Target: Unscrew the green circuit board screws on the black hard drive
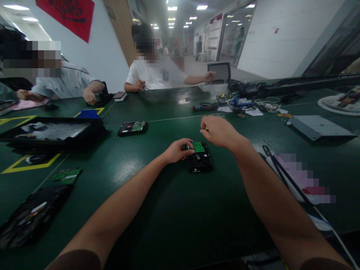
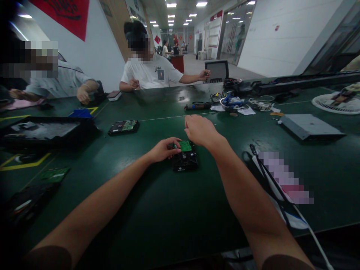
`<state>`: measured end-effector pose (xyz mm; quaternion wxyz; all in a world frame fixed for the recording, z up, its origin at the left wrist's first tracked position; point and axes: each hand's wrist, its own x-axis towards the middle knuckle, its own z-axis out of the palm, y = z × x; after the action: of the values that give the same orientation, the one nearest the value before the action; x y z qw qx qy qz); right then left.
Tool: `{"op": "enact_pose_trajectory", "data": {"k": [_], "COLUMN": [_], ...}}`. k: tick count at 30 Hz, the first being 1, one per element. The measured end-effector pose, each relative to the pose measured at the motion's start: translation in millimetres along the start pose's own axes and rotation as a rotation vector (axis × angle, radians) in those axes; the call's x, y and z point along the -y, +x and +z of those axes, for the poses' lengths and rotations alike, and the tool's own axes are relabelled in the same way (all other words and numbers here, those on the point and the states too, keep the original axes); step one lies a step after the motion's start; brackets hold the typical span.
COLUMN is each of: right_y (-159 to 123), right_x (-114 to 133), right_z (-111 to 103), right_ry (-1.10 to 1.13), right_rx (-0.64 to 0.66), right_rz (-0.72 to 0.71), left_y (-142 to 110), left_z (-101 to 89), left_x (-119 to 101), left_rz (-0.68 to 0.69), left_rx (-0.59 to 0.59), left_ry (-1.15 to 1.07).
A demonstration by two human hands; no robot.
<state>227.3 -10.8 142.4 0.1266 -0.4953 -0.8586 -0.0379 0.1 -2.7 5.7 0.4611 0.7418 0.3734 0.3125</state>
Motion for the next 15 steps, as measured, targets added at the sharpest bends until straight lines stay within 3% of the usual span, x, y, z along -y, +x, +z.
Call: {"op": "enact_pose_trajectory", "data": {"k": [4,9,15], "right_y": [-0.4,-0.9,0.4], "right_x": [-0.1,-3.4,-2.6], "right_z": [0.9,3.9,0.0], "right_ry": [-0.019,0.059,0.023], "right_rx": [-0.015,-0.013,-0.010], "right_rz": [0.019,-0.056,0.015], "left_y": [-0.7,-1.0,-0.5], "left_z": [0.1,0.7,0.7], "left_x": [-1.7,-2.8,-2.7], "left_rz": [-0.002,0.006,0.001], "left_rx": [0.003,-0.002,-0.002], "left_ry": [-0.005,-0.008,0.001]}}
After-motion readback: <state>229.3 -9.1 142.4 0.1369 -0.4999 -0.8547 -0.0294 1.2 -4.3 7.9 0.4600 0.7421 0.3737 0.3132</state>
